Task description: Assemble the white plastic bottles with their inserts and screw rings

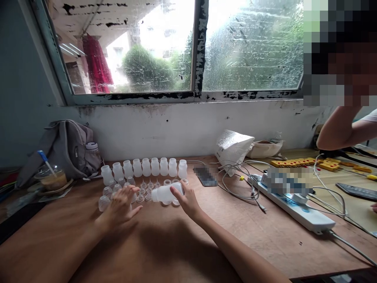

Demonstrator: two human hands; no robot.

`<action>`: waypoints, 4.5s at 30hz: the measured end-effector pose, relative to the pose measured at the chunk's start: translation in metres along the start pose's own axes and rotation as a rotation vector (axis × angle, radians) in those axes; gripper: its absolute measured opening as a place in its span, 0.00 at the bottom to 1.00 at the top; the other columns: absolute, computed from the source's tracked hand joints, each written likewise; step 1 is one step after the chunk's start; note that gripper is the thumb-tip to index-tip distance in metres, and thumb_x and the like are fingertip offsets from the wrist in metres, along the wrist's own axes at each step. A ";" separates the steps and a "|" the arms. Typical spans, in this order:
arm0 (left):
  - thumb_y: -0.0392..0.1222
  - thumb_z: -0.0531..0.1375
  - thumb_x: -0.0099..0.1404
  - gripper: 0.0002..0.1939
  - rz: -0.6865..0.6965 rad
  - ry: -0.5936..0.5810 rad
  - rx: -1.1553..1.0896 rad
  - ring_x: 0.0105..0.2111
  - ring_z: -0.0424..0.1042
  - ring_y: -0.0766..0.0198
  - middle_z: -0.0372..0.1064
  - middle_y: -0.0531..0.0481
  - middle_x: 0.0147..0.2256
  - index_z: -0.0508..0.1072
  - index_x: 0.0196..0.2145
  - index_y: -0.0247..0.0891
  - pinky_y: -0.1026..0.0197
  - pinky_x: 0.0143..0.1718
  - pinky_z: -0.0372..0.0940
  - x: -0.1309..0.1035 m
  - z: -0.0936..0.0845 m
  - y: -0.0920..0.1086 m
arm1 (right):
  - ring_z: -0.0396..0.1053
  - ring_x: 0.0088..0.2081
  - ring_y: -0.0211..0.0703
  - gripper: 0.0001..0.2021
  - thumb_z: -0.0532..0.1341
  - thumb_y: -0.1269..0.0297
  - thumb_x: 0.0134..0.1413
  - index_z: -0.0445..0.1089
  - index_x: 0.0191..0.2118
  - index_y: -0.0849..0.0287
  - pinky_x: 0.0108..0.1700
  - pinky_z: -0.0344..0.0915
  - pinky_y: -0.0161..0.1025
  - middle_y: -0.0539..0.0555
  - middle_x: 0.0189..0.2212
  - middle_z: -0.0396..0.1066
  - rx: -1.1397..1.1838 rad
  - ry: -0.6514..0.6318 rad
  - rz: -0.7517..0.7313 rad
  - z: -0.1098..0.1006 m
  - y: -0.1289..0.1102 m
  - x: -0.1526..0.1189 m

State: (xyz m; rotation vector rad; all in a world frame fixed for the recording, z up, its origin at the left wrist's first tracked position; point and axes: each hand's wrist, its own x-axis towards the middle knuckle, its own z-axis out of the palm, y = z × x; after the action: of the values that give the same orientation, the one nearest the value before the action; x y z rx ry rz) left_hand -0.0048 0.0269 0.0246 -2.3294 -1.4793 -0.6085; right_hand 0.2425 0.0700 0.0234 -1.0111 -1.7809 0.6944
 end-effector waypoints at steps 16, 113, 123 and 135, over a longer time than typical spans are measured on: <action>0.36 0.52 0.51 0.04 -0.140 -0.148 -0.064 0.25 0.70 0.59 0.71 0.49 0.25 0.65 0.28 0.38 0.64 0.21 0.54 -0.008 0.018 0.018 | 0.62 0.31 0.39 0.21 0.61 0.56 0.46 0.60 0.47 0.55 0.27 0.60 0.33 0.53 0.36 0.64 -0.002 -0.398 -0.180 0.019 -0.019 -0.026; 0.39 0.47 0.64 0.12 0.070 0.208 -0.390 0.23 0.64 0.68 0.66 0.50 0.24 0.67 0.30 0.35 0.66 0.25 0.58 -0.010 0.020 0.003 | 0.61 0.20 0.32 0.17 0.58 0.55 0.47 0.62 0.42 0.57 0.19 0.53 0.30 0.51 0.29 0.64 0.679 -0.266 0.402 0.007 -0.012 -0.004; 0.52 0.43 0.63 0.28 -0.397 -0.027 -0.770 0.13 0.55 0.70 0.51 0.56 0.09 0.60 0.11 0.37 0.67 0.21 0.53 -0.003 0.024 0.012 | 0.63 0.31 0.39 0.17 0.62 0.65 0.38 0.59 0.37 0.55 0.29 0.60 0.32 0.49 0.32 0.64 0.609 -0.095 0.269 0.002 -0.012 0.000; 0.54 0.51 0.59 0.17 -0.388 0.037 -0.707 0.19 0.59 0.69 0.61 0.54 0.20 0.66 0.26 0.37 0.67 0.22 0.54 -0.003 0.021 0.022 | 0.58 0.48 0.49 0.12 0.59 0.69 0.45 0.54 0.35 0.54 0.44 0.60 0.46 0.57 0.45 0.58 -0.084 0.064 -0.383 0.024 0.006 -0.013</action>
State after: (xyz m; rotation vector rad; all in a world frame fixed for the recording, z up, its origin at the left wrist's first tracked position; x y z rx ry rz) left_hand 0.0176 0.0258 0.0038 -2.4721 -1.9500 -1.4722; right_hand 0.2260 0.0611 0.0028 -0.7069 -1.8885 0.3468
